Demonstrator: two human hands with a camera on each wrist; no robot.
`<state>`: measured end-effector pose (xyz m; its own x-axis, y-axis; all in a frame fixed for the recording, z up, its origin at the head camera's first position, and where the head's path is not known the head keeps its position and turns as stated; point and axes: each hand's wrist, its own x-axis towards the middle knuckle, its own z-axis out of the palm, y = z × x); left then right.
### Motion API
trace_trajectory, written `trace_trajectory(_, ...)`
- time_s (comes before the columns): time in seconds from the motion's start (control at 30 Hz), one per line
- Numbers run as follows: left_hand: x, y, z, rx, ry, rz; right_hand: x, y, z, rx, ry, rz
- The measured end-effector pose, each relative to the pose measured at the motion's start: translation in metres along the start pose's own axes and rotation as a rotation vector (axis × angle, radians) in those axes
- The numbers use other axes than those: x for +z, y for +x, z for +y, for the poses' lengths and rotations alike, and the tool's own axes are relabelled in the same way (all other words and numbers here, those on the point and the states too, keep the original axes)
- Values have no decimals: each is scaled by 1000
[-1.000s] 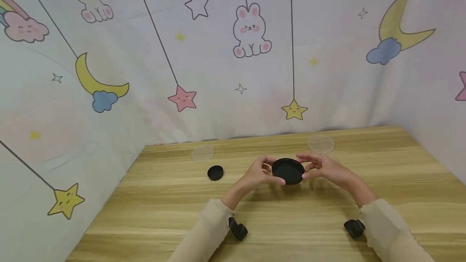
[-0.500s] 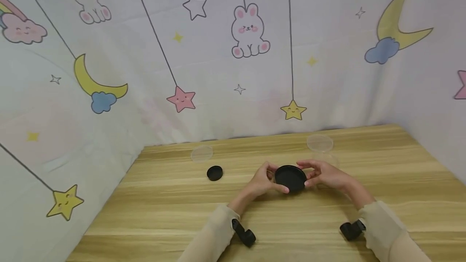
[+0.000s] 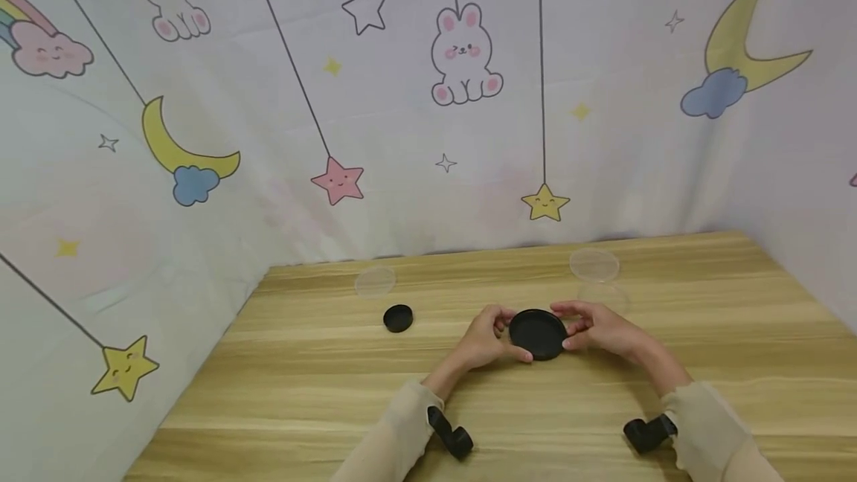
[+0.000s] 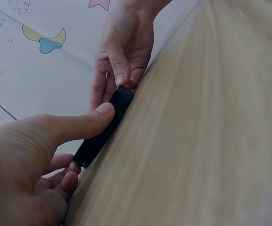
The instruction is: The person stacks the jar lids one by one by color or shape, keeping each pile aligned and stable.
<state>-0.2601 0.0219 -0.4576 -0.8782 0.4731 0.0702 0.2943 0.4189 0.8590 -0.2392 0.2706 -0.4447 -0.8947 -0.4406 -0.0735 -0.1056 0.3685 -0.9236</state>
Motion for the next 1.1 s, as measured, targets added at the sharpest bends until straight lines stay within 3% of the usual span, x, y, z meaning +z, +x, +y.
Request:
trace_trajectory(0.27, 0, -3, 0, -6, 5, -18, 4, -4, 0, -10, 11, -1)
trace_trajectory(0.43, -1, -3, 1, -10, -7, -68, 1, -8, -2, 36, 3, 3)
trace_trajectory(0.63, -1, 0, 2, 57, -52, -120, -3, -14, -5, 81, 13, 21)
trace_trajectory(0.7, -5, 0, 4, 42, -72, -128, -4, -13, -8, 66, 12, 31)
trace_trajectory(0.87, -35, -8, 15, -55, -38, -99, 1, 2, -25, 46, -28, 86)
trace_trajectory(0.97, -58, -12, 21, -33, 5, -79, 4, 13, -41, 34, -66, 117)
trace_trajectory(1.1, -91, -22, 16, -6, 10, -34, 12, 27, -68, 14, -69, 144)
